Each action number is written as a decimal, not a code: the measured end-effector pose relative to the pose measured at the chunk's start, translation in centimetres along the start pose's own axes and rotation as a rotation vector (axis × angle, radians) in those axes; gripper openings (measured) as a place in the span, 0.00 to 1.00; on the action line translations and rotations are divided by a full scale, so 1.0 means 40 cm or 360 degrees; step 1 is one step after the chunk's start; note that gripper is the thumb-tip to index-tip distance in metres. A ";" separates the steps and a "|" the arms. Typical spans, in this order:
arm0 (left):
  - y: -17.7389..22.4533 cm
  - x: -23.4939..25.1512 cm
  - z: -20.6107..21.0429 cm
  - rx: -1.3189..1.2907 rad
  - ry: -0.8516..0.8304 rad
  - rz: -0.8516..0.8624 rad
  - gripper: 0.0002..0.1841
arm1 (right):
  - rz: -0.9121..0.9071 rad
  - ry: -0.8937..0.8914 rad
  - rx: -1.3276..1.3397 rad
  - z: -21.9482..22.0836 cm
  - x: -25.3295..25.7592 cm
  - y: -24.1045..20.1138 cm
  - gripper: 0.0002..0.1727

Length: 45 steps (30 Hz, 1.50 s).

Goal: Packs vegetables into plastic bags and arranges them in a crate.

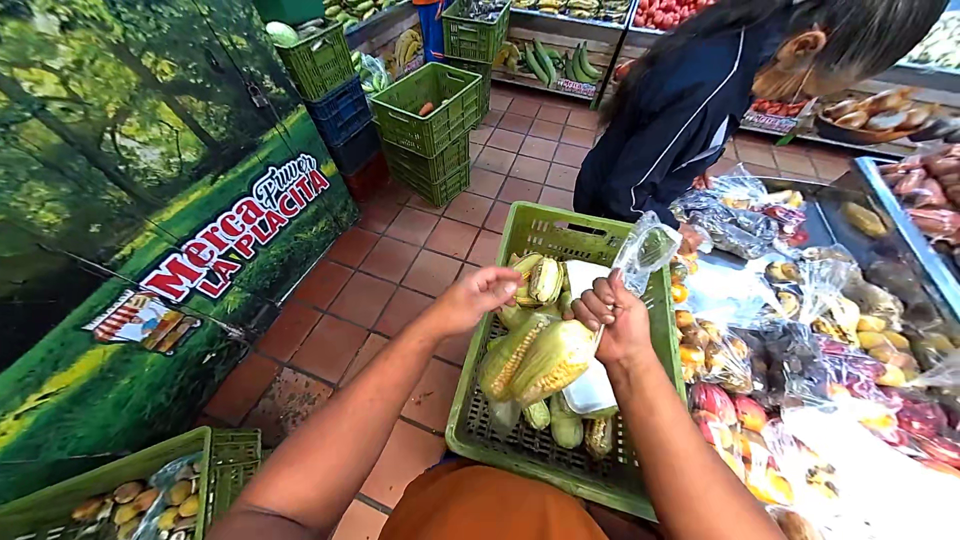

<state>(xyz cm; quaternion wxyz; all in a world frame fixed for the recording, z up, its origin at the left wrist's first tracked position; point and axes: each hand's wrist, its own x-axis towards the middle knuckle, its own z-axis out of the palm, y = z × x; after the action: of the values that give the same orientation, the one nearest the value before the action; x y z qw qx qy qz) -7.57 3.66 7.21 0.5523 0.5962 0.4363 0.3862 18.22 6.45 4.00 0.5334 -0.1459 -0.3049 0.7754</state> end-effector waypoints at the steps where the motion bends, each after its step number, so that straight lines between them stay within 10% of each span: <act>1: -0.036 -0.001 0.007 0.0007 -0.0131 -0.0093 0.22 | -0.0015 -0.0068 0.0089 0.006 -0.008 -0.004 0.36; 6: -0.113 -0.056 0.083 -0.0514 -0.0556 -0.0533 0.40 | -0.0162 -0.0175 0.0338 0.021 -0.047 -0.003 0.37; 26: -0.128 -0.110 0.082 -0.0815 -0.0780 -0.0596 0.26 | -0.0299 0.0352 0.0297 0.000 -0.114 0.089 0.36; 30: -0.093 -0.106 0.088 -0.0613 -0.0557 -0.1002 0.21 | 0.0022 0.1298 -0.0160 -0.052 -0.134 0.180 0.34; 34: -0.191 -0.064 0.107 -0.0522 -0.0359 -0.1315 0.20 | 0.0817 0.1455 -0.0191 -0.052 -0.237 0.296 0.51; 40: -0.212 -0.057 0.134 -0.0432 -0.0125 -0.1307 0.29 | 0.0994 0.1002 -0.0070 0.034 -0.326 0.301 0.32; 45: -0.198 -0.083 0.177 -0.0460 -0.0143 -0.1340 0.27 | 0.0756 0.1432 -0.0426 0.024 -0.314 0.350 0.12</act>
<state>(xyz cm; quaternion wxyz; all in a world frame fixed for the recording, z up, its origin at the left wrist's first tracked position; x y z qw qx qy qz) -2.73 -1.70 -1.25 0.7575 0.2996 0.5580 0.1585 12.23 -8.78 -5.29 0.3979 -0.5964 -0.1004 0.6899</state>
